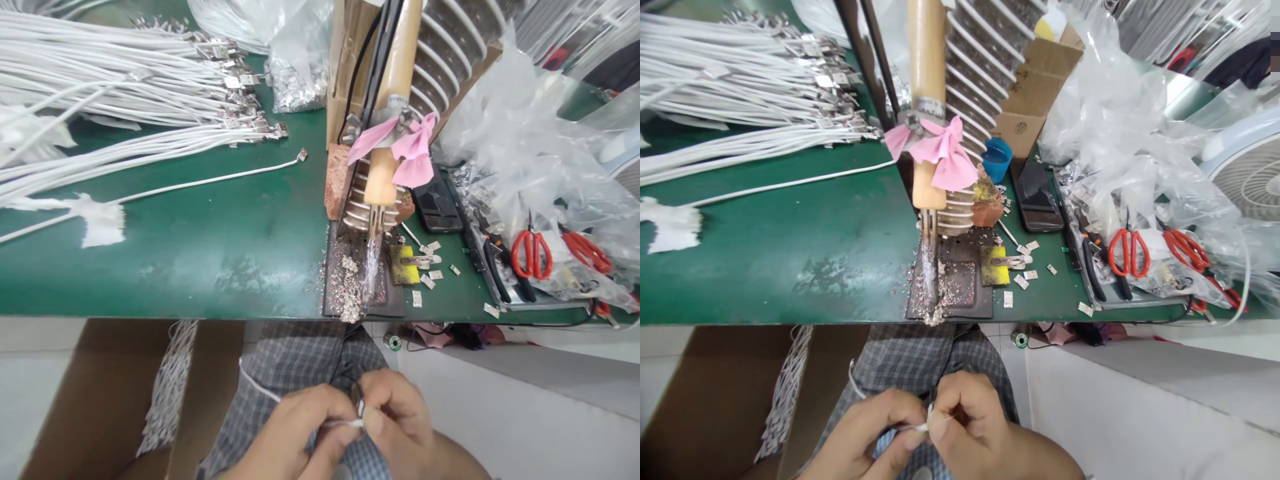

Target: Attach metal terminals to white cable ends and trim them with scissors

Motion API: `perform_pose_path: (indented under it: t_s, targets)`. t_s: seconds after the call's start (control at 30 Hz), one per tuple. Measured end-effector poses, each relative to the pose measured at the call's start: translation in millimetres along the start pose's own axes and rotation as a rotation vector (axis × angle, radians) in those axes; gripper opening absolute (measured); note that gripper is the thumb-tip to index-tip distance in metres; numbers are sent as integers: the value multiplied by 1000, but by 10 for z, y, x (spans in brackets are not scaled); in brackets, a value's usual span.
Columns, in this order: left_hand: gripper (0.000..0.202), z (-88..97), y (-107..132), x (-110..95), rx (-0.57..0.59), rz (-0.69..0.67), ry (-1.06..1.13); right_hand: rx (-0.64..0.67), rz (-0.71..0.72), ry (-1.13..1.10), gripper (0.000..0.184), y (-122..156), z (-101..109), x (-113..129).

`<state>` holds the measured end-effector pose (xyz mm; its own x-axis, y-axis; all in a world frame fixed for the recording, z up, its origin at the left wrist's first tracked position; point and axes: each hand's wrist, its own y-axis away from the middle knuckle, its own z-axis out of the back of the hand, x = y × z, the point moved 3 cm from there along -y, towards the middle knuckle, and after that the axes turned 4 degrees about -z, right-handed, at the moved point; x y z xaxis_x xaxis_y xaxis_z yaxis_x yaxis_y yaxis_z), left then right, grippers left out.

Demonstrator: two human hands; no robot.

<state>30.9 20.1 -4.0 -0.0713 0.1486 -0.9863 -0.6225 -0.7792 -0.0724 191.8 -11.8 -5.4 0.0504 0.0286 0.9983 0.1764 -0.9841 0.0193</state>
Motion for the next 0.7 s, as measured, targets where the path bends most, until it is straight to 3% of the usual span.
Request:
perform_pose_path:
  t_s: [0.13,0.23,0.33,0.4,0.57,0.7]
  targets:
    - [20,-23,21,70,53,90,202,13,-135,-276,31,39,-38,-99]
    - [32,-20,20,73,52,250,370,-111,-50,-242,25,10,7,-84]
    - [34,-25,-5,55,85,326,518,-92,-42,-143,13,-35,26,-51]
    - [30,-1,-38,53,60,287,474,-59,-35,-59,19,-59,44,-13]
    - [11,96,-126,34,-39,77,282,-63,9,154,6,-98,125,102]
    - [13,147,-139,17,-59,28,209,-39,47,313,6,-131,149,186]
